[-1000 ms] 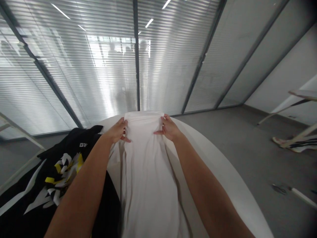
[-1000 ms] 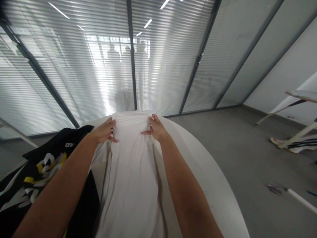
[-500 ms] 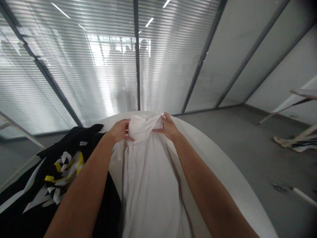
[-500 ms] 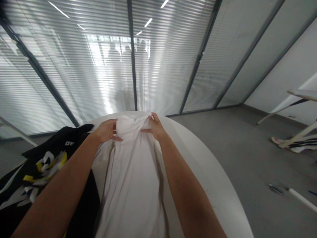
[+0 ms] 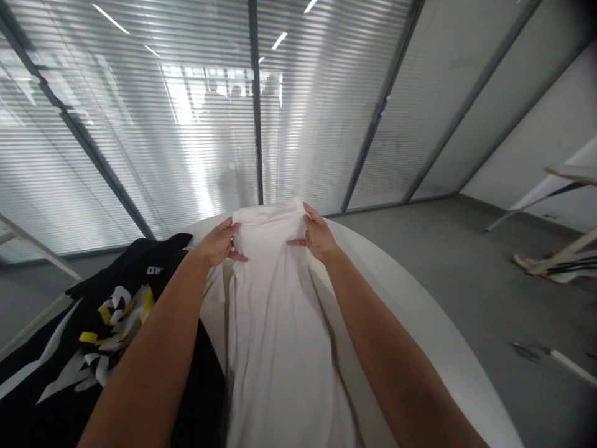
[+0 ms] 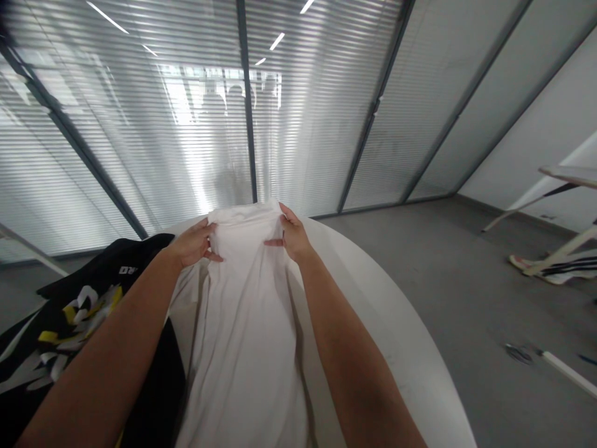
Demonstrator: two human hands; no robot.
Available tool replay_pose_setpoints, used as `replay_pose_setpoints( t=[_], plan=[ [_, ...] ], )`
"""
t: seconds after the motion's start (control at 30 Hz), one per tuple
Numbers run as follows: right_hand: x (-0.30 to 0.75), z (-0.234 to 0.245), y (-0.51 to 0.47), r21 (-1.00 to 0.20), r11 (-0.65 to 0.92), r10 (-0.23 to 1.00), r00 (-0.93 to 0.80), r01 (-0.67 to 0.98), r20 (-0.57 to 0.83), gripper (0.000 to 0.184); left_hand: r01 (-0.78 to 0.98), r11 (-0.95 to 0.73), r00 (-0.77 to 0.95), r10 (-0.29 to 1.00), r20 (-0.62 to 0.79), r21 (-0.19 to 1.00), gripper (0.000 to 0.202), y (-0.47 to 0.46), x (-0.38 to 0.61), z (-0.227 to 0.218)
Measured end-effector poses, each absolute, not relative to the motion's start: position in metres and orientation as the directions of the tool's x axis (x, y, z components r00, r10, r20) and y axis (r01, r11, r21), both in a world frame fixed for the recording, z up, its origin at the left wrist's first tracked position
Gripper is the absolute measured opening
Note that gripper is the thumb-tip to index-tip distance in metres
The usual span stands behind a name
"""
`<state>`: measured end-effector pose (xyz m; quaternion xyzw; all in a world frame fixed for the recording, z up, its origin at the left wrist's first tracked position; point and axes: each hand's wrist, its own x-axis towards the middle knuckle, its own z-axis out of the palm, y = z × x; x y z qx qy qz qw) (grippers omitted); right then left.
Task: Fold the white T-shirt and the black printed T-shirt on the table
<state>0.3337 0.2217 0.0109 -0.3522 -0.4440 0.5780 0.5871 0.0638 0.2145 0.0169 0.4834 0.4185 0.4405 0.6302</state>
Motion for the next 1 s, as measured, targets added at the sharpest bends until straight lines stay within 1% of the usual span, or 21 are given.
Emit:
replay_pose_setpoints(
  t=[0.13, 0.27, 0.37, 0.47, 0.57, 0.6, 0.7, 0.8, 0.87, 0.93, 1.0],
  plan=[
    [0.336, 0.015, 0.218, -0.904, 0.098, 0.988, -0.071, -0.416, 0.139, 0.044, -0.199, 0.115, 0.240, 0.968, -0.066, 0.973, 0.054, 0.215, 0.067, 0.018],
    [0.341, 0.013, 0.222, -0.866, 0.124, 0.984, -0.049, -0.485, 0.168, 0.037, -0.279, 0.026, 0.201, 0.979, 0.032, 0.960, 0.049, 0.217, 0.070, 0.017],
    [0.345, 0.006, 0.228, -0.882, 0.113, 0.990, -0.022, -0.457, 0.138, 0.035, -0.344, 0.008, 0.249, 0.965, 0.083, 0.939, 0.047, 0.219, 0.068, 0.014],
    [0.345, -0.002, 0.233, -0.881, 0.088, 0.996, 0.012, -0.464, 0.093, 0.032, -0.376, 0.030, 0.278, 0.957, 0.081, 0.926, 0.042, 0.220, 0.065, 0.012],
    [0.344, -0.007, 0.236, -0.852, 0.075, 0.997, 0.060, -0.519, 0.051, 0.022, -0.384, 0.036, 0.277, 0.958, 0.078, 0.922, 0.032, 0.220, 0.062, 0.015],
    [0.345, -0.007, 0.236, -0.857, 0.070, 0.997, 0.064, -0.510, 0.044, 0.018, -0.380, 0.036, 0.280, 0.957, 0.078, 0.924, 0.030, 0.220, 0.061, 0.017],
    [0.349, -0.006, 0.234, -0.910, 0.042, 0.999, 0.032, -0.413, 0.032, 0.009, -0.337, 0.041, 0.287, 0.956, 0.061, 0.941, 0.022, 0.219, 0.058, 0.024],
    [0.353, -0.005, 0.229, -0.967, 0.012, 1.000, -0.015, -0.256, 0.016, 0.011, -0.282, 0.033, 0.303, 0.951, 0.056, 0.959, 0.016, 0.217, 0.051, 0.027],
    [0.354, -0.006, 0.226, -0.987, 0.024, 0.998, -0.050, -0.162, 0.032, 0.013, -0.235, 0.022, 0.328, 0.943, 0.058, 0.972, 0.012, 0.215, 0.047, 0.026],
    [0.354, -0.008, 0.223, -0.995, 0.062, 0.990, -0.120, -0.081, 0.072, 0.015, -0.168, 0.004, 0.354, 0.933, 0.057, 0.986, 0.009, 0.214, 0.043, 0.024],
    [0.353, -0.009, 0.221, -0.996, 0.087, 0.972, -0.218, 0.011, 0.082, 0.015, -0.081, -0.017, 0.394, 0.918, 0.048, 0.997, 0.007, 0.213, 0.042, 0.022]
  ],
)
